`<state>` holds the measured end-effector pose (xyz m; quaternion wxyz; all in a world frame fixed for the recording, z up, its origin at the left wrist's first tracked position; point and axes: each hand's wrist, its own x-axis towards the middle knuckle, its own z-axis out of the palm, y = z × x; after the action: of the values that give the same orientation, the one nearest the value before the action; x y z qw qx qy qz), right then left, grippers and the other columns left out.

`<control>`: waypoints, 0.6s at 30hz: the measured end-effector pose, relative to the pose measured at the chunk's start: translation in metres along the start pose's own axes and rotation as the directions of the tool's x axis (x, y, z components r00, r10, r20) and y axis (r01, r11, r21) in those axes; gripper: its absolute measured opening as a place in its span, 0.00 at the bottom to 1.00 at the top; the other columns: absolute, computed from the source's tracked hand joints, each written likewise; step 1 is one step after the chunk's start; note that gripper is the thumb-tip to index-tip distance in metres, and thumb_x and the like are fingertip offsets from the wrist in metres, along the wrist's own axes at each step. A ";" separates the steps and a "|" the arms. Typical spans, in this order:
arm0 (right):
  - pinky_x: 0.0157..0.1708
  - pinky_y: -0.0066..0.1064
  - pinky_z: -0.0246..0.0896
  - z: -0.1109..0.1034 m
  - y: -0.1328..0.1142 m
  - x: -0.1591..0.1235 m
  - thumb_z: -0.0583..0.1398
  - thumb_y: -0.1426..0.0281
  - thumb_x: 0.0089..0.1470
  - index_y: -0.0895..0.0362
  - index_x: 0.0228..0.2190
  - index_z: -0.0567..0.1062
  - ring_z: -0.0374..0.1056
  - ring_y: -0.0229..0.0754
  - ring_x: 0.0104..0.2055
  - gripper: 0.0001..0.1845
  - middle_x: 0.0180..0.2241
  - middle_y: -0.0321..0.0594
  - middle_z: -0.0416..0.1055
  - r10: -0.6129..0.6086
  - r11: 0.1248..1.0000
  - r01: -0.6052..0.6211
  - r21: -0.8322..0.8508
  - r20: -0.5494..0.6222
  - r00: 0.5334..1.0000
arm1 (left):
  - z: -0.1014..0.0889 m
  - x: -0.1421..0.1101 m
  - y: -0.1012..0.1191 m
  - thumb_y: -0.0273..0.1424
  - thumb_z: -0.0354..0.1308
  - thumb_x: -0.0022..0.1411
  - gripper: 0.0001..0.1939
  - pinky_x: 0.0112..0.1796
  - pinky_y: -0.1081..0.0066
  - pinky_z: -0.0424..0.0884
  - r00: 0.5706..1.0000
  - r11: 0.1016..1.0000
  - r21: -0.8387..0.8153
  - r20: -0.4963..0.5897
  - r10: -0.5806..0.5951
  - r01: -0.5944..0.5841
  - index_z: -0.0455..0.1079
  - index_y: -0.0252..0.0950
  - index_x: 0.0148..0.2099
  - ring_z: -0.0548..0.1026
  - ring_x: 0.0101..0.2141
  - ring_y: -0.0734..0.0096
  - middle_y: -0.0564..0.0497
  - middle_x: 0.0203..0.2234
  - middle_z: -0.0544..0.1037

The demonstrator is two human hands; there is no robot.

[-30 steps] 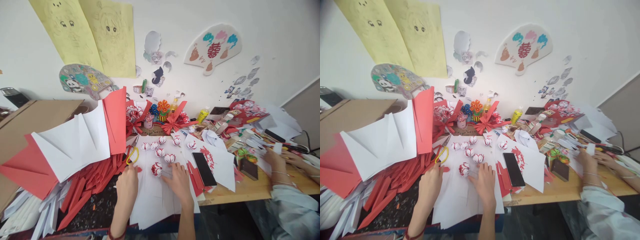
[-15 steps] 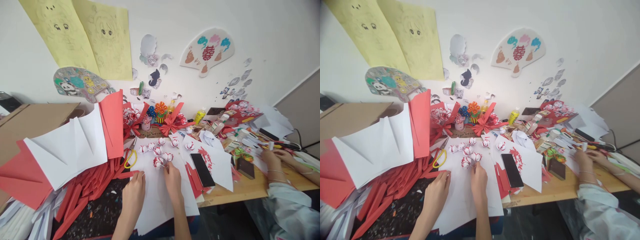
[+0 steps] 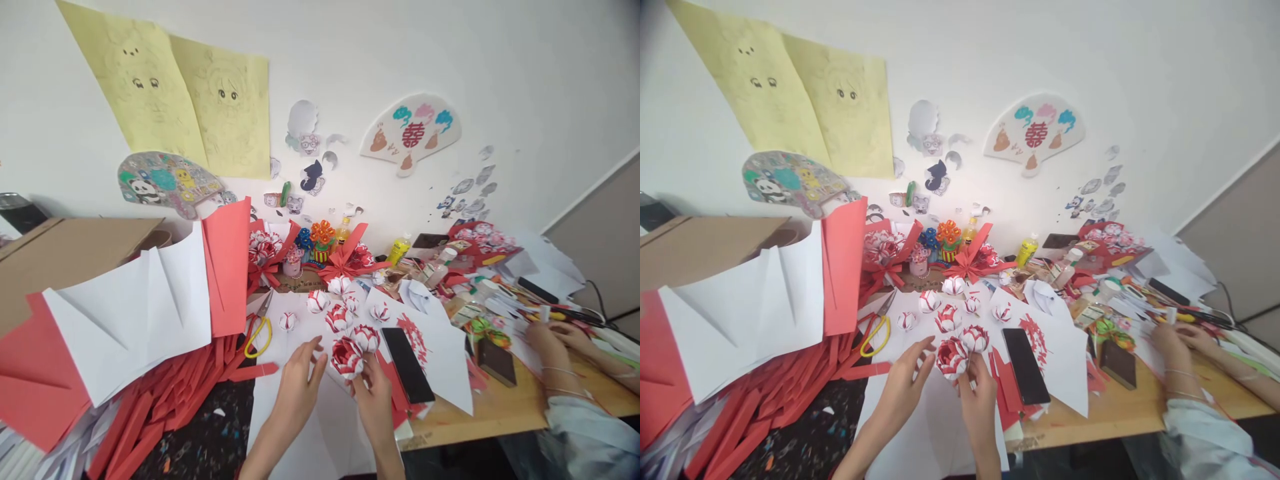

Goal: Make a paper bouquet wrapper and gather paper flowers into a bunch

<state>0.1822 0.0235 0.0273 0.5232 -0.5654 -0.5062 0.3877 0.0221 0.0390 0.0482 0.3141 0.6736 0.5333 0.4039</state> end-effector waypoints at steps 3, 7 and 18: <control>0.30 0.28 0.67 0.006 -0.012 0.004 0.59 0.66 0.53 0.58 0.49 0.70 0.71 0.41 0.35 0.21 0.41 0.45 0.75 -0.116 0.989 0.122 0.085 -0.071 0.991 | -0.008 0.014 0.023 0.39 0.46 0.72 0.20 0.47 0.64 0.71 0.998 0.972 -0.227 0.009 0.069 -0.065 0.63 0.38 0.62 0.75 0.46 0.64 0.42 0.53 0.75; 0.48 0.37 0.68 0.018 -0.028 0.013 0.61 0.66 0.53 0.56 0.50 0.71 0.68 0.49 0.52 0.22 0.50 0.46 0.71 -0.263 0.958 0.280 0.065 -0.190 0.946 | -0.022 0.021 0.056 0.38 0.46 0.72 0.21 0.53 0.64 0.66 0.989 0.938 -0.311 -0.046 0.143 -0.151 0.60 0.41 0.64 0.71 0.54 0.63 0.44 0.59 0.70; 0.44 0.37 0.70 -0.030 -0.089 0.035 0.56 0.59 0.64 0.58 0.48 0.72 0.68 0.42 0.46 0.18 0.46 0.44 0.69 -0.251 0.952 0.244 -0.186 -0.015 0.968 | -0.022 0.033 0.052 0.37 0.53 0.69 0.14 0.53 0.62 0.67 0.984 0.905 -0.389 -0.112 0.136 -0.170 0.67 0.38 0.53 0.72 0.51 0.61 0.45 0.50 0.75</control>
<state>0.2033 0.0459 0.1227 0.5233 -0.5505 -0.5962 0.2602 0.0300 0.0583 0.1099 0.3893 0.6183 0.3982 0.5546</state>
